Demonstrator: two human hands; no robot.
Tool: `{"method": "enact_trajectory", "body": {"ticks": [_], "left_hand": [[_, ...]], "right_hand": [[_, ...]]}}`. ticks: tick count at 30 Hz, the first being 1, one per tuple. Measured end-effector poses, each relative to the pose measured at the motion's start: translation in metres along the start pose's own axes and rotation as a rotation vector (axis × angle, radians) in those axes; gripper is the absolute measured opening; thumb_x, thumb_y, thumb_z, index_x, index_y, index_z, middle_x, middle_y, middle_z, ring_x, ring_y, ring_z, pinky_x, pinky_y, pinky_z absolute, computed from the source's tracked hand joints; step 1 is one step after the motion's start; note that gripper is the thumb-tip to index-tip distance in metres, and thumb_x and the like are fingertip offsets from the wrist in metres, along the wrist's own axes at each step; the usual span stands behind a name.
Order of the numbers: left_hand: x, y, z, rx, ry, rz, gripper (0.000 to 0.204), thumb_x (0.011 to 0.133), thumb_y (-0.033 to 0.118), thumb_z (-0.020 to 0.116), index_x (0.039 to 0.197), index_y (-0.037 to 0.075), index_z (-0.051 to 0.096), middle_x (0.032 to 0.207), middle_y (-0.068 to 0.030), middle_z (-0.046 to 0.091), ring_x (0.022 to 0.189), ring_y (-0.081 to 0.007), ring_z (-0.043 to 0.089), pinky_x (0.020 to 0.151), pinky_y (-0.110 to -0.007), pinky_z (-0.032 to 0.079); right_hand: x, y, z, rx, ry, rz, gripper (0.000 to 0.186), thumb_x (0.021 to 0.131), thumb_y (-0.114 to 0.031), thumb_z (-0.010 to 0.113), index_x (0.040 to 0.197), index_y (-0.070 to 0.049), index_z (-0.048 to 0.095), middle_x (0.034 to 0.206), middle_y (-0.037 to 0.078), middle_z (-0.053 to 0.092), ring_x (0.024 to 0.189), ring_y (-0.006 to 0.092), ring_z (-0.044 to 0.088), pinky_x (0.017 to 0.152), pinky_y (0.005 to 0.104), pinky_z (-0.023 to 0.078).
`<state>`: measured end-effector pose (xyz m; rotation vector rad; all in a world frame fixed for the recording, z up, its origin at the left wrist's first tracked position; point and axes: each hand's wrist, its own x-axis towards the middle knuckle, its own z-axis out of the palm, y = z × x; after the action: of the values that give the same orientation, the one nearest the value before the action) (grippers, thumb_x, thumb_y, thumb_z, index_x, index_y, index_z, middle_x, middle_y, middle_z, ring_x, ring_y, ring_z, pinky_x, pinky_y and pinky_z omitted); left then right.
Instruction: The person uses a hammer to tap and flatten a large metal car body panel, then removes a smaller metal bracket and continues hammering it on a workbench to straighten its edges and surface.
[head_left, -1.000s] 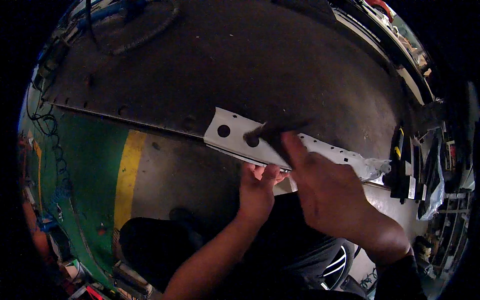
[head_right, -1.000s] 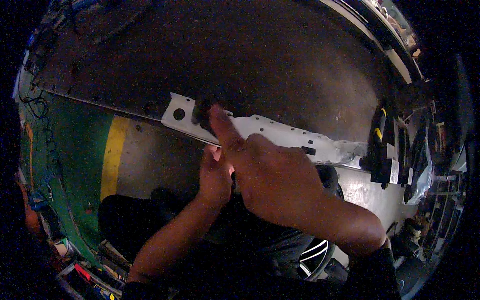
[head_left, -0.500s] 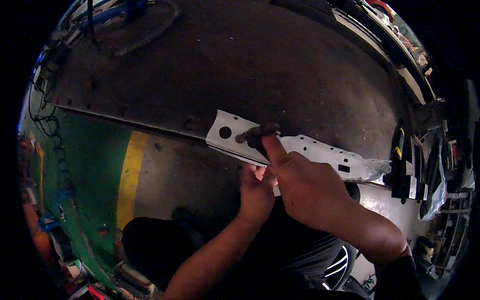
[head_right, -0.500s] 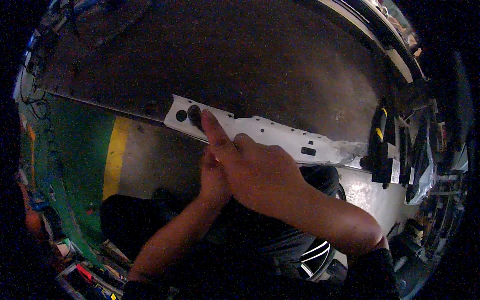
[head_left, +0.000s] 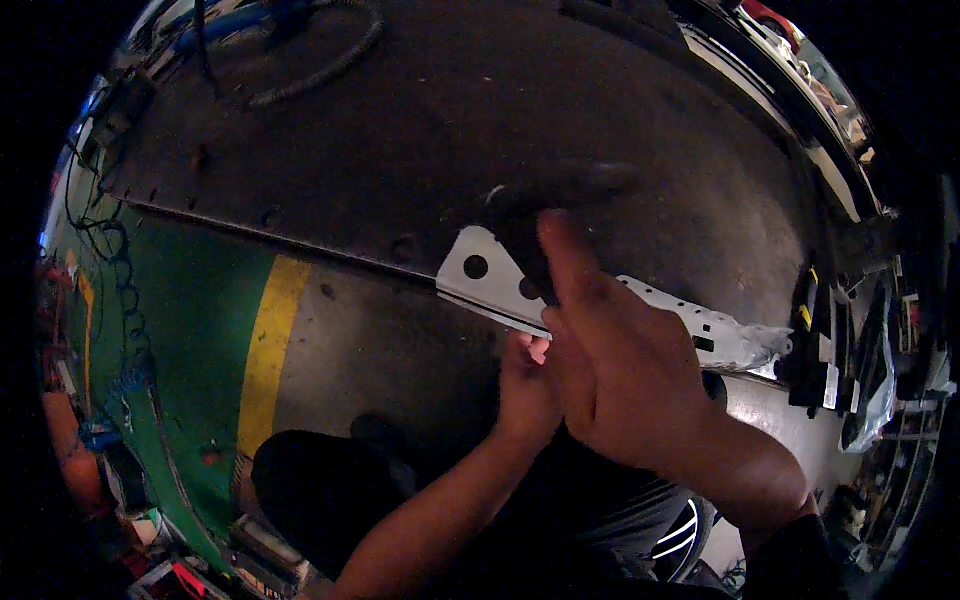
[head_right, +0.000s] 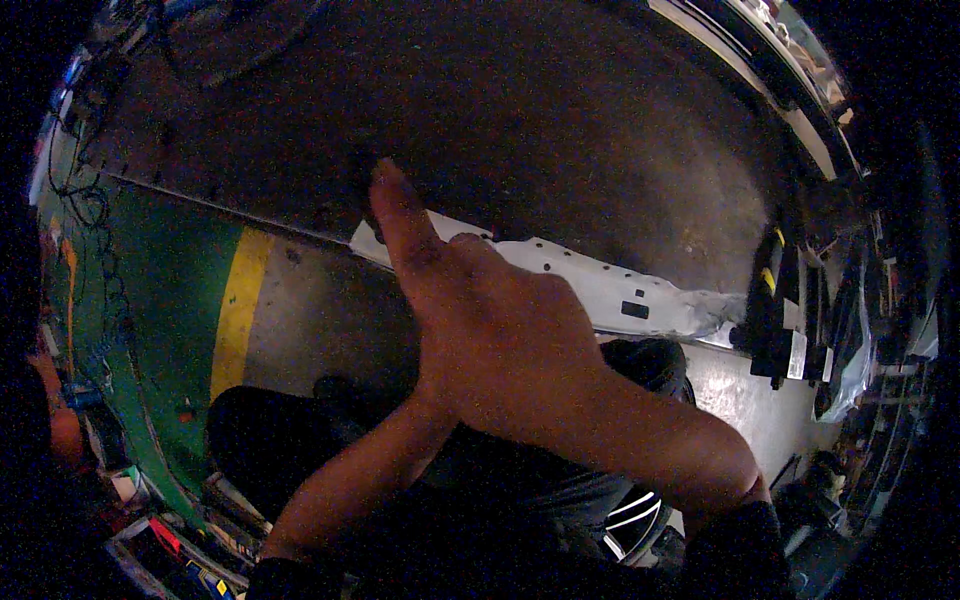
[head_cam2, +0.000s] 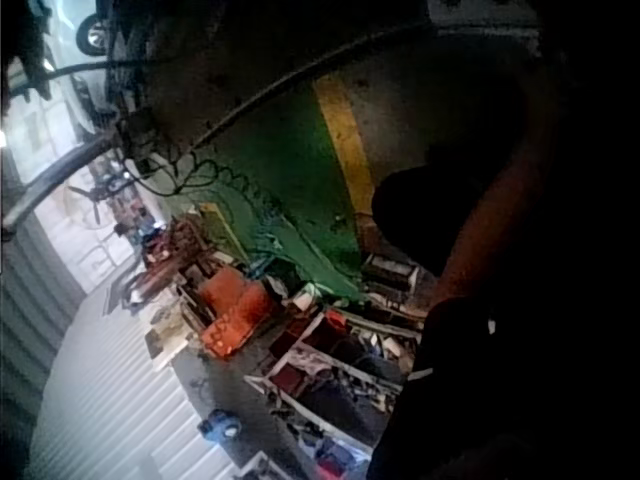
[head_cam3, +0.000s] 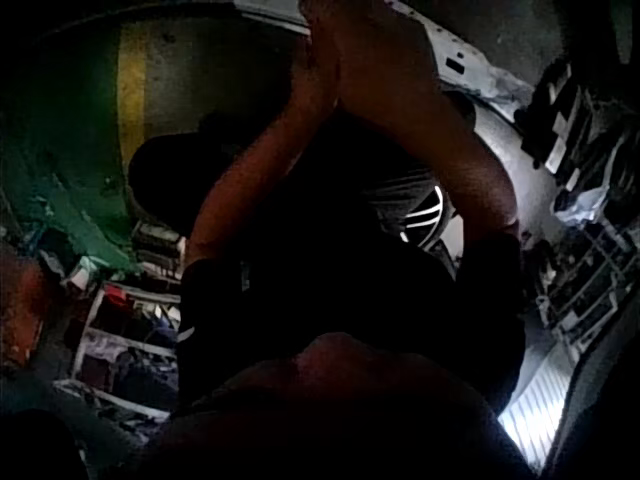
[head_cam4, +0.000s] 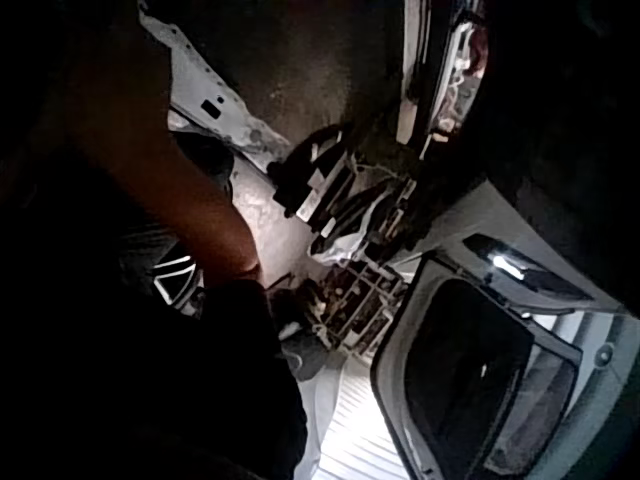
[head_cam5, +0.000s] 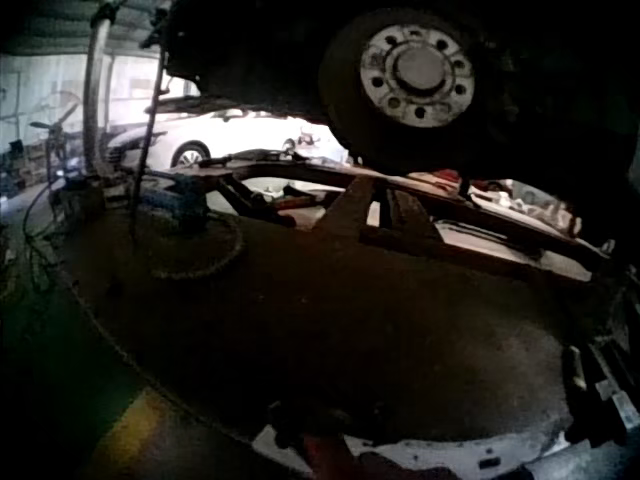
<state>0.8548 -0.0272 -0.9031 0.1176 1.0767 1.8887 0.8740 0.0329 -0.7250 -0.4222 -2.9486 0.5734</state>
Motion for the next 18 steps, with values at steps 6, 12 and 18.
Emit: {"method": "enact_trajectory", "body": {"ticks": [6,12,18], "left_hand": [[0.001,-0.010,-0.012,-0.007,-0.052,0.038,0.029,0.098,0.022,0.053,0.118,0.001,0.049,0.114,-0.0107,0.060,0.104,-0.0180,0.060,0.087,-0.034,0.050],[-0.002,0.002,-0.003,0.509,-0.038,0.189,0.032,0.101,0.025,0.048,0.122,0.001,0.048,0.116,-0.0119,0.060,0.107,-0.0207,0.059,0.091,-0.038,0.049],[-0.004,0.006,0.002,-0.125,-0.043,0.050,0.031,0.099,0.018,0.051,0.123,0.000,0.044,0.122,-0.0132,0.058,0.113,-0.0228,0.057,0.095,-0.037,0.047]], "right_hand": [[0.016,0.003,0.016,-0.077,-0.148,0.022,0.082,0.081,-0.015,0.065,0.149,-0.002,0.022,0.094,0.018,0.064,0.080,0.0360,0.066,0.069,0.0449,0.054],[0.012,0.006,0.024,-0.096,-0.088,0.084,0.084,0.080,-0.013,0.065,0.150,-0.004,0.020,0.094,0.018,0.064,0.079,0.0361,0.066,0.068,0.0445,0.054],[0.001,0.001,0.012,-0.012,0.066,-0.005,0.083,0.082,-0.011,0.063,0.152,-0.008,0.018,0.103,0.018,0.063,0.083,0.0355,0.066,0.071,0.0449,0.054]]}}
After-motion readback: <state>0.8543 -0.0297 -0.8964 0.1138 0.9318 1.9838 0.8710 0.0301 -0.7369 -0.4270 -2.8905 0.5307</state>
